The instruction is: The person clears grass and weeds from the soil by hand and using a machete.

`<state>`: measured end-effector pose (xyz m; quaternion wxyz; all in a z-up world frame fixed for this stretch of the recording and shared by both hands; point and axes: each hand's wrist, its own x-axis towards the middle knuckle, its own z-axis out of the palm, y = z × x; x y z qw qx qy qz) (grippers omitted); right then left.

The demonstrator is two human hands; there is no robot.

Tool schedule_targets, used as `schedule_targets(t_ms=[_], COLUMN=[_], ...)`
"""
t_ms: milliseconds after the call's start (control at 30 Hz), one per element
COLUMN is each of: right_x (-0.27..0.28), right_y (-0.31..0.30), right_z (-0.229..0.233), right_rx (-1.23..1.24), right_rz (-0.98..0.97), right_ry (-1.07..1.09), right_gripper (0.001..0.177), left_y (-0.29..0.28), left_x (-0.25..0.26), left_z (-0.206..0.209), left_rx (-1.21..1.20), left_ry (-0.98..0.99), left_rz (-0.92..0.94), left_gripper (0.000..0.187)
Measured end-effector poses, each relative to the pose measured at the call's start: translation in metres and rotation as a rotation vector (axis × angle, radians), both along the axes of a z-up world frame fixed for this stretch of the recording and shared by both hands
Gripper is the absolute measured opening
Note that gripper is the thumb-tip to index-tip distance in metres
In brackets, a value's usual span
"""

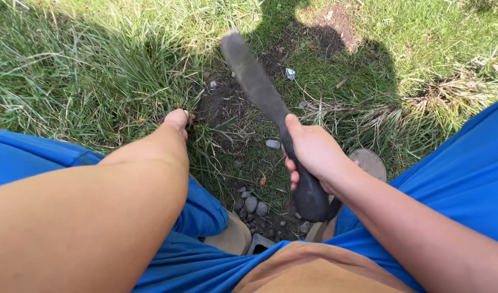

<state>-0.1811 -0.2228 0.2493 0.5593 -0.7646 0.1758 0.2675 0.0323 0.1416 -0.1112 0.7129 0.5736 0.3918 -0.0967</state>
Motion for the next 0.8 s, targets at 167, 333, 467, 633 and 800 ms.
schedule_targets(t_ms=[167,333,467,633,800], right_x=[-0.018,-0.024,-0.002,-0.016,-0.041], right_y=[0.015,0.012,0.004,0.023,0.025], right_z=[0.008,0.011,0.01,-0.001,-0.024], right_rx=[-0.108,-0.128,0.045,0.062,-0.063], right_rz=[0.104,0.159,-0.047,-0.002,0.243], right_ry=[0.268,0.316,0.136,0.189,0.368], right_gripper=[0.065,0.056,0.059,0.057,0.054], left_y=[-0.008,-0.005,-0.01,-0.009,-0.032], left_x=[-0.011,-0.021,-0.038,-0.069,-0.1], left_z=[0.009,0.017,0.02,0.07,0.126], left_rx=[-0.046,-0.078,-0.084,0.008,0.601], left_ry=[-0.041,-0.047,-0.218,-0.223,-0.122], left_rz=[0.047,0.074,0.147,0.332,0.053], left_gripper=[0.015,0.018,0.015,0.022,0.029])
